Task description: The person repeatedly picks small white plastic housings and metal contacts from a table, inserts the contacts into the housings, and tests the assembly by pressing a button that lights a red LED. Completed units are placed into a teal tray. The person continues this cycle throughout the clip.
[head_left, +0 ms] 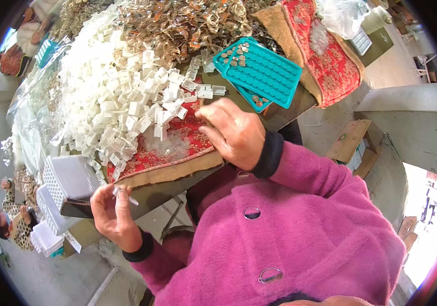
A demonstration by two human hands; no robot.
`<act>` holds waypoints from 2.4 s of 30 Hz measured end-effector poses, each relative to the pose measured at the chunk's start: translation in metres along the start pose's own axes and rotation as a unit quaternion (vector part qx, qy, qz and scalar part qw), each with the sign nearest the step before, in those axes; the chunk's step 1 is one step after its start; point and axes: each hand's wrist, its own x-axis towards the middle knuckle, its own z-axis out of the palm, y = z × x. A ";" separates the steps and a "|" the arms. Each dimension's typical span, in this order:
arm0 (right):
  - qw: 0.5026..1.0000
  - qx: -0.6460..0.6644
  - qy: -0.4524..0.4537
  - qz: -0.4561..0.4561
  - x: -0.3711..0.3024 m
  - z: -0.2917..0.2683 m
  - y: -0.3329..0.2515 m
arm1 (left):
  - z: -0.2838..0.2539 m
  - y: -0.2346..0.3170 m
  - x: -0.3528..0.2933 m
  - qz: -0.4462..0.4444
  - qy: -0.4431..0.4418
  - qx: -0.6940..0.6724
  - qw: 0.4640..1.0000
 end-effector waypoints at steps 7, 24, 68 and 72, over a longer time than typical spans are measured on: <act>0.991 -0.098 0.091 -0.004 0.030 -0.031 -0.014 | 0.088 0.027 0.033 -0.167 -0.252 -0.359 0.883; 0.899 -0.369 -0.228 -0.057 0.170 -0.034 0.040 | 0.153 0.006 0.017 -0.224 -0.319 -0.358 0.848; 0.927 0.350 0.027 0.134 -0.115 -0.036 -0.018 | 0.113 0.037 -0.120 0.032 -0.227 0.064 0.971; 0.922 0.360 0.058 0.129 -0.119 -0.036 -0.016 | 0.116 0.038 -0.122 0.032 -0.199 0.029 0.979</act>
